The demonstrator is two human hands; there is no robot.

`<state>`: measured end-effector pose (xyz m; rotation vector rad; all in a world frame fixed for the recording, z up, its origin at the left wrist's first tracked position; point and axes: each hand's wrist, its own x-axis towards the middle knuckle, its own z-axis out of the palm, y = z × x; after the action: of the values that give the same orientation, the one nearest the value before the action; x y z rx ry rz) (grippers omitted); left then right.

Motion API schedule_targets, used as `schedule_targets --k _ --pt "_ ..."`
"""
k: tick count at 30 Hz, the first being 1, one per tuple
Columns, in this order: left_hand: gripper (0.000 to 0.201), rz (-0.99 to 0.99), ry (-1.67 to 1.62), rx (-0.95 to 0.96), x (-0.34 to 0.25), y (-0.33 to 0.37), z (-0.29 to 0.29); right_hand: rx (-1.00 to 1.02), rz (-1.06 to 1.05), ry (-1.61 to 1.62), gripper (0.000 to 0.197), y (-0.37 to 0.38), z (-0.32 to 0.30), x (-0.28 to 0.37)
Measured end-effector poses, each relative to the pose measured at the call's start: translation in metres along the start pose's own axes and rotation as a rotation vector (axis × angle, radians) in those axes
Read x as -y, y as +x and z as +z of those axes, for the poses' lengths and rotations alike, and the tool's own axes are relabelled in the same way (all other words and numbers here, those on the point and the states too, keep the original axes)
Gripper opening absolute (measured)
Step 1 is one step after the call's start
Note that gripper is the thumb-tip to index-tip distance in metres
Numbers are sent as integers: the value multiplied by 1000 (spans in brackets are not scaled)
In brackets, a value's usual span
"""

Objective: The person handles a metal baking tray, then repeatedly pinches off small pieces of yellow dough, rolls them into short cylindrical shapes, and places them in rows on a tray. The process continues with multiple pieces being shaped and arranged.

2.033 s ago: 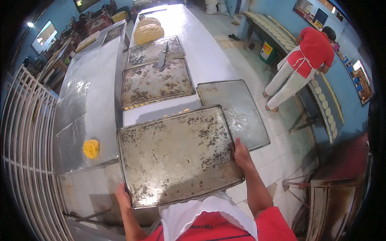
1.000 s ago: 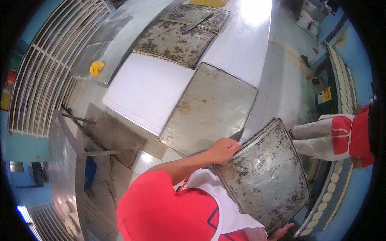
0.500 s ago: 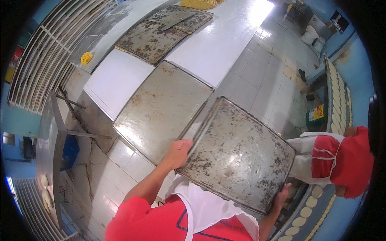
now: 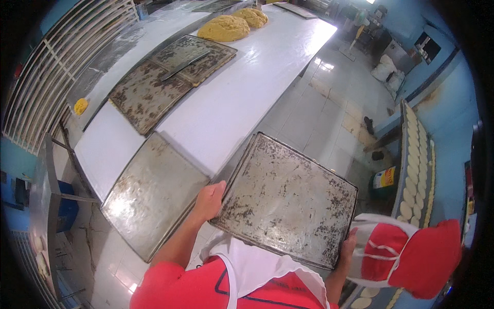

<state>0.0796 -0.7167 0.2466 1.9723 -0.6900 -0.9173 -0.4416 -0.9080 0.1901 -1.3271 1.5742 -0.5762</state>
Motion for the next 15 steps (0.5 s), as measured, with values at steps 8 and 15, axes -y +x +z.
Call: schedule_targets --k 8,15 --pt "60 54 40 -5 -112 158 80 -98 -76 58 91 171 -37 66" --pt "62 23 23 -146 -154 300 164 -53 -6 -33 108 379 -46 103"
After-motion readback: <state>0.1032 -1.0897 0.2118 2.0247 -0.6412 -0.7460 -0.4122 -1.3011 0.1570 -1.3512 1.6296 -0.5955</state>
